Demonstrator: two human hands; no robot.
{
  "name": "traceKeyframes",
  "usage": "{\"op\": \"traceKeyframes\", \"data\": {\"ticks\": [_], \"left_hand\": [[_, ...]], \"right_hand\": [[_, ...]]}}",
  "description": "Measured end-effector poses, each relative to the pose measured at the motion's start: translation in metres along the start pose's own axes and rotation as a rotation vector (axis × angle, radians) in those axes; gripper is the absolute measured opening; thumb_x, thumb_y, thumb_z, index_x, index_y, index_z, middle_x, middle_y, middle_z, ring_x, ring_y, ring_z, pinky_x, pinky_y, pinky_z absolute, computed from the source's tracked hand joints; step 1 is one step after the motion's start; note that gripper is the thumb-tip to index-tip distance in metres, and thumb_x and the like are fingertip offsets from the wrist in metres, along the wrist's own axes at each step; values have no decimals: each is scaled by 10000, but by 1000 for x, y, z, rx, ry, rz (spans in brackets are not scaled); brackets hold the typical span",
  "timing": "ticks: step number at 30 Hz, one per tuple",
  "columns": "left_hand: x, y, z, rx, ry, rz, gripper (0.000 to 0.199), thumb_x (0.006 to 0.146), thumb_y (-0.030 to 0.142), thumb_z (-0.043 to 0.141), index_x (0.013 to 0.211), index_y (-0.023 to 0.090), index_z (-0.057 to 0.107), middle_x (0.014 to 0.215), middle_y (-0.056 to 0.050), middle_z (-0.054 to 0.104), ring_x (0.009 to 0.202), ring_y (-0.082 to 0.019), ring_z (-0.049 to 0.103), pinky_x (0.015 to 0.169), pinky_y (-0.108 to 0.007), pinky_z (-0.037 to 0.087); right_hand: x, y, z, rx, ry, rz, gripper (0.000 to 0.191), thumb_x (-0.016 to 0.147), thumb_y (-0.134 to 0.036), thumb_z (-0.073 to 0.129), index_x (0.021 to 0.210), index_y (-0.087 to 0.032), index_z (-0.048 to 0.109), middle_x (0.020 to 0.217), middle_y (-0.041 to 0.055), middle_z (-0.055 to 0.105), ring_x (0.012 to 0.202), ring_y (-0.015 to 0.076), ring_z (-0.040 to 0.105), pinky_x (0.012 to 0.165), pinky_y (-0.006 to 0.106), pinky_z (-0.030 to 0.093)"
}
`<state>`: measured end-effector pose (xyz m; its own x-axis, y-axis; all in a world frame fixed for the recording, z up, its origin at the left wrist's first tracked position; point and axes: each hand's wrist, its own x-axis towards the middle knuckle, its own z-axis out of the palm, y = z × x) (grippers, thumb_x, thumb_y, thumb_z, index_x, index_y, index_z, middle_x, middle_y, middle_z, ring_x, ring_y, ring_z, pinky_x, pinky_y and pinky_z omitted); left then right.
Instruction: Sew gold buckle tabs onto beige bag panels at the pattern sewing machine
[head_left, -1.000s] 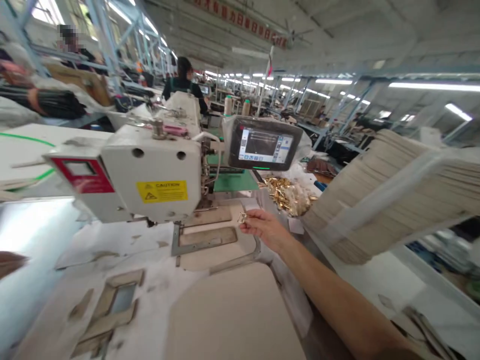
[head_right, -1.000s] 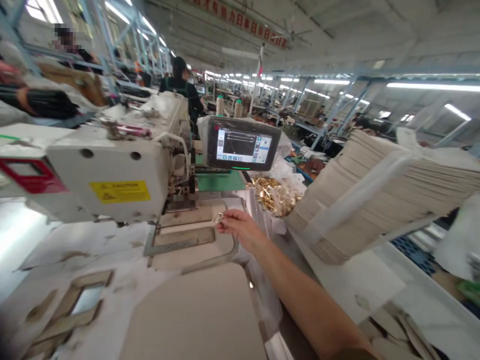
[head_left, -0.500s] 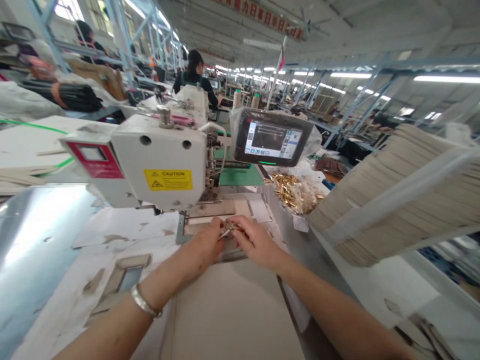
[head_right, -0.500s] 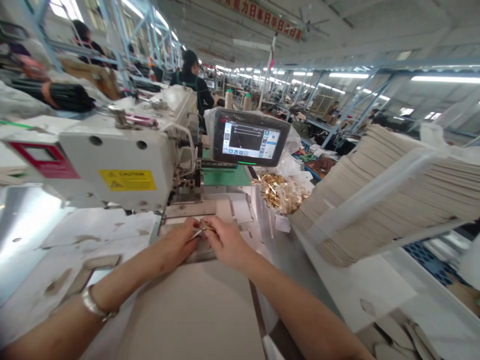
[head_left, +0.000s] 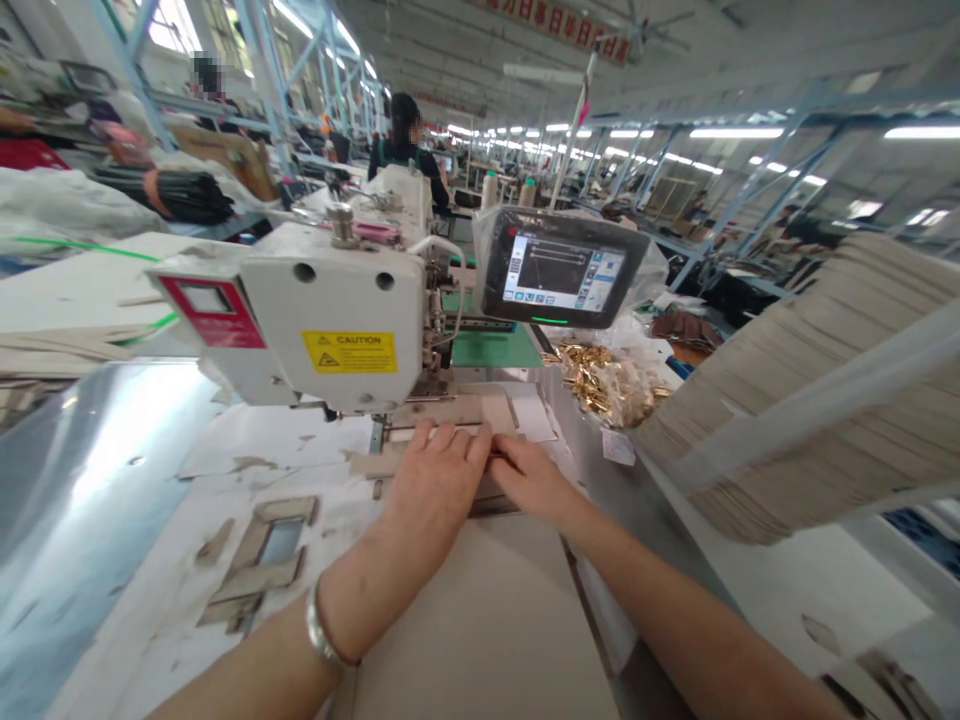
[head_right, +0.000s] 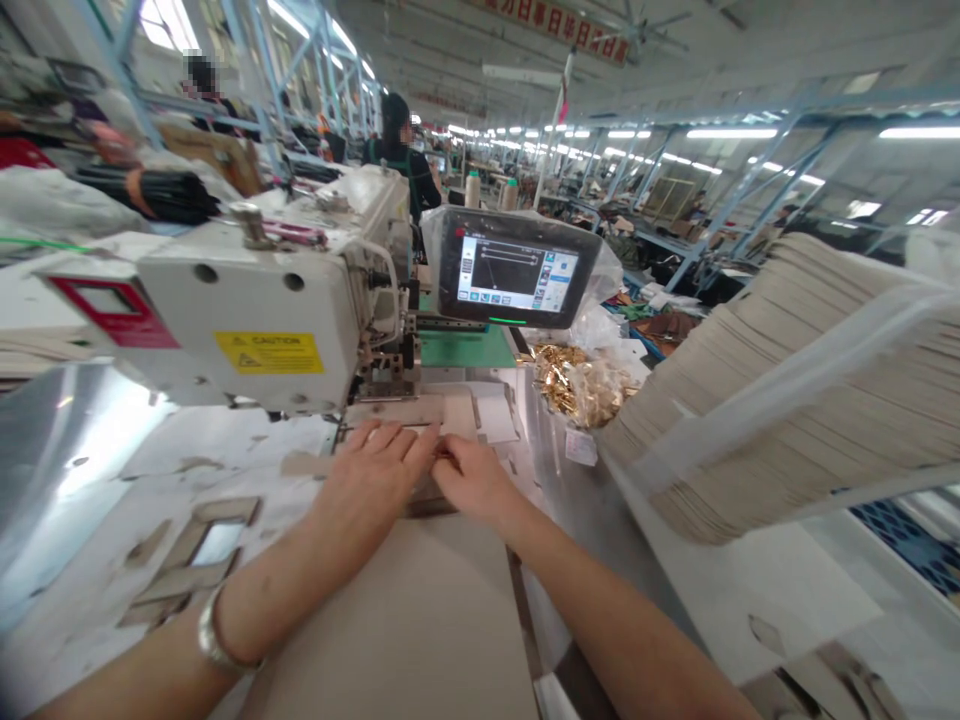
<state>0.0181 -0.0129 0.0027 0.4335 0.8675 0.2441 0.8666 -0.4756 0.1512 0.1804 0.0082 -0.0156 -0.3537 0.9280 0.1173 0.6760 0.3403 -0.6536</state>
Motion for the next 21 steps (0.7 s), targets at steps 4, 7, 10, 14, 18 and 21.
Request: {"op": "traceKeyframes", "data": {"ticks": [4, 7, 10, 14, 18, 21], "left_hand": [[-14, -6, 18, 129, 7, 30, 492, 915, 163, 420, 1403, 103, 441, 1383, -166, 563, 1304, -310, 491, 1140, -524, 308], [-16, -20, 34, 62, -82, -27, 585, 922, 337, 483, 1448, 104, 379, 1489, -151, 455, 1379, -301, 412, 1142, -497, 328], [-14, -31, 40, 35, -101, -31, 622, 945, 446, 418, 1463, 107, 353, 1535, -139, 379, 1431, -300, 327, 1159, -510, 299], [-7, -44, 39, 59, -68, 3, 602, 960, 446, 384, 1453, 102, 372, 1537, -140, 368, 1432, -288, 327, 1167, -507, 287], [-2, -55, 38, 70, -52, 23, 583, 959, 450, 388, 1431, 109, 413, 1524, -141, 388, 1424, -272, 348, 1165, -479, 300], [0, -57, 38, 63, -56, 21, 608, 953, 471, 391, 1433, 98, 407, 1523, -139, 390, 1423, -269, 349, 1167, -471, 299]], "right_hand": [[17, 24, -9, 122, -42, 133, 202, 800, -338, 601, 689, -169, 594, 597, -33, 515, 591, 118, 456, 560, 229, 329], [30, 35, -14, 145, -67, 166, 333, 783, -483, 623, 688, -165, 611, 547, -54, 443, 544, 102, 392, 521, 222, 278], [45, 40, -14, 151, -60, 215, 387, 760, -543, 633, 674, -166, 607, 517, -63, 400, 525, 98, 367, 508, 219, 264], [62, 39, -11, 146, -41, 292, 367, 765, -524, 626, 665, -173, 588, 497, -65, 391, 505, 95, 372, 504, 214, 273], [68, 37, -5, 102, -43, 312, 337, 778, -490, 607, 655, -178, 568, 485, -67, 385, 490, 92, 366, 488, 212, 257], [69, 37, -1, 109, -45, 304, 355, 768, -511, 608, 648, -181, 555, 489, -69, 379, 492, 93, 360, 482, 212, 253]]}}
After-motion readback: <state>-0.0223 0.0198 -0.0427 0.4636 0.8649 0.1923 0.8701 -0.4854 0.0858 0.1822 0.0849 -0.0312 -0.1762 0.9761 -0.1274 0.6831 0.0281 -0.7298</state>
